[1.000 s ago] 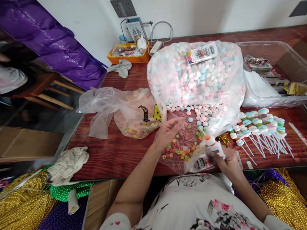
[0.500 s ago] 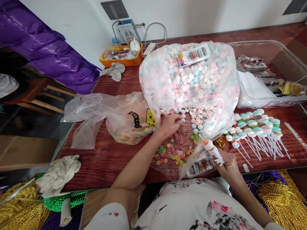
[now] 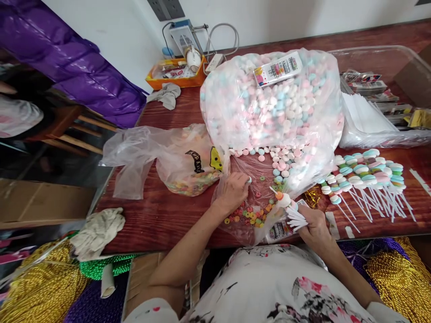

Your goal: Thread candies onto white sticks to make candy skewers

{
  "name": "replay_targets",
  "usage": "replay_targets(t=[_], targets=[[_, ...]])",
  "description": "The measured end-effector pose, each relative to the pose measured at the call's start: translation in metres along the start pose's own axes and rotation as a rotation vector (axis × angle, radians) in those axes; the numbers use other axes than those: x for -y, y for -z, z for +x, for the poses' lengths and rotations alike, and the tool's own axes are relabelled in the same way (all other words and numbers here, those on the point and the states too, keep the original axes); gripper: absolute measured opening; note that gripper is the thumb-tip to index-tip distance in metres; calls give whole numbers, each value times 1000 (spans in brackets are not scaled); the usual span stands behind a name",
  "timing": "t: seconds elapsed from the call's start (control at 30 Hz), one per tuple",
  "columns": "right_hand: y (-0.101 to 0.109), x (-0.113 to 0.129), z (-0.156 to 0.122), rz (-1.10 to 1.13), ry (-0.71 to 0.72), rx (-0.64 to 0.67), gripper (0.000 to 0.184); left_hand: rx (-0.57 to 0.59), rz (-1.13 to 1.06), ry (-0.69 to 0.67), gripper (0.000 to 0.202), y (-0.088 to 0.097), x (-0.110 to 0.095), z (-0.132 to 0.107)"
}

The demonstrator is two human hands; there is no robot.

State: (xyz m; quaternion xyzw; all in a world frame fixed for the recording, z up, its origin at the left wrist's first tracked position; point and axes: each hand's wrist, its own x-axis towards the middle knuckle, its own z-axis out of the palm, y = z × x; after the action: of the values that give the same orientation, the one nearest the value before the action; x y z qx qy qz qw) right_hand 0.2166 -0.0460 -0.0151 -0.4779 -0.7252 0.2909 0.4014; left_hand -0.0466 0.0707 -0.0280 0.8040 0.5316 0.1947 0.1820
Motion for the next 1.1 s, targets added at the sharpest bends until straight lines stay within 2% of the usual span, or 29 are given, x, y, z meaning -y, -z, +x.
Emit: replay_targets(t=[0.1,0.17,0.27,0.37,0.6,0.9,1.1], targets=[[-7,3,0,-52,-6,85,25,-177,-488,159,20,0,-3,-14],[-12,4,0,-100,-18,145,28,-234,-814,236,31,5,-10,-22],[-18,8,2,-153,-15,186,31,-226,-1128,279,32,17,-25,-33],[-19,13,1,-128,-2,191,32,-212,-1295,306,32,26,-35,-40],[-18,23,-3,-54,-6,207,38,-219,-1378,332,32,19,-39,-46],[-24,19,-5,-99,9,177,30,-400,-1371,326,31,6,-53,-47],[-28,25,-3,3,-7,180,30,-609,-1114,135,19,-8,-55,-48]])
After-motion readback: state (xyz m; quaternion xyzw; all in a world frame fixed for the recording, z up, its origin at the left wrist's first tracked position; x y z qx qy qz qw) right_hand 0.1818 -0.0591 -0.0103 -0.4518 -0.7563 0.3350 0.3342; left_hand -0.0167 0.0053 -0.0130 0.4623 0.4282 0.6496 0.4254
